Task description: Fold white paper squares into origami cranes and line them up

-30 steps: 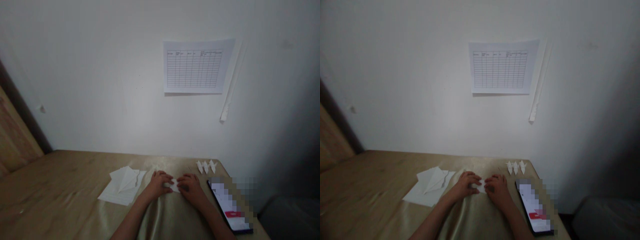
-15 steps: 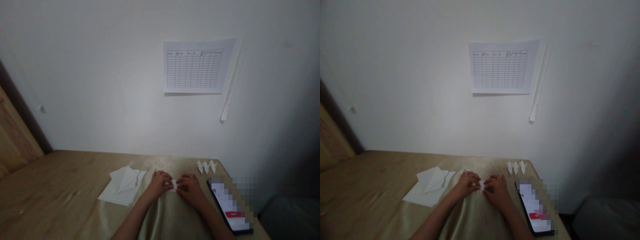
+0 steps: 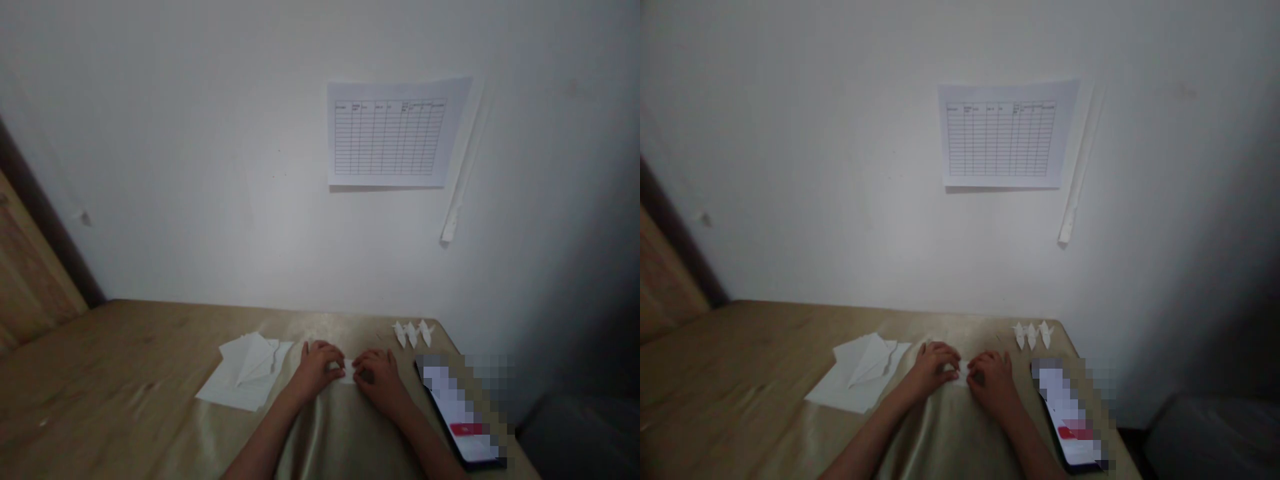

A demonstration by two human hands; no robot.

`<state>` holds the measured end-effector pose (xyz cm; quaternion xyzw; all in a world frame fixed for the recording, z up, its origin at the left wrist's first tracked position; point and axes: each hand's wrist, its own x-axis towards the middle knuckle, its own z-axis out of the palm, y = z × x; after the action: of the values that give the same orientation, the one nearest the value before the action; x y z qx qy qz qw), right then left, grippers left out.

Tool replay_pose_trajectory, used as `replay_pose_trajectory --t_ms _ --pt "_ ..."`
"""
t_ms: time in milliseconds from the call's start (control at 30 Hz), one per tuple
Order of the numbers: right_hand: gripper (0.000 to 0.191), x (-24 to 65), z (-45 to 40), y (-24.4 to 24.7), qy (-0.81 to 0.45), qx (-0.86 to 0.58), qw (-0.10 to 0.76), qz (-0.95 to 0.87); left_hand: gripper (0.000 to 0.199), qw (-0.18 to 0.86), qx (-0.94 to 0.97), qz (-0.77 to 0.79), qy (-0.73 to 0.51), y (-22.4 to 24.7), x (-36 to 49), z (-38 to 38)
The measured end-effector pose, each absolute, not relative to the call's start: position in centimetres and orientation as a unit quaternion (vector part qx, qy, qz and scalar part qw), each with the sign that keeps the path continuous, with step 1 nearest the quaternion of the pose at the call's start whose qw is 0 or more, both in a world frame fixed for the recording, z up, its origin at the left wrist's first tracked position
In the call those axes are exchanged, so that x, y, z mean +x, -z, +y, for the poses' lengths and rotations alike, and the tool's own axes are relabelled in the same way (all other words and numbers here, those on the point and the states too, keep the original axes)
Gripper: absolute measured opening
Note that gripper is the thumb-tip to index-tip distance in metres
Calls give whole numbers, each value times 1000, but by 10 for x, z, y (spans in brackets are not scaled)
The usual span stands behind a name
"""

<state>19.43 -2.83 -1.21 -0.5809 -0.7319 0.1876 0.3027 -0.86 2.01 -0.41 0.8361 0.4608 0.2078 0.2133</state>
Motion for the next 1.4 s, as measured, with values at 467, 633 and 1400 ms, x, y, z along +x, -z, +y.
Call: replay_pose_trajectory --t_ms 467,633,1400 --pt "29 194 -31 9 -185 -593 272 -734 5 199 803 518 -217 0 5 12" --pt "34 193 -30 9 -189 -599 270 -730 6 193 797 532 -212 -2 9 10" --pt "36 192 -26 16 -187 -603 269 -727 17 185 786 552 -207 3 10 11"
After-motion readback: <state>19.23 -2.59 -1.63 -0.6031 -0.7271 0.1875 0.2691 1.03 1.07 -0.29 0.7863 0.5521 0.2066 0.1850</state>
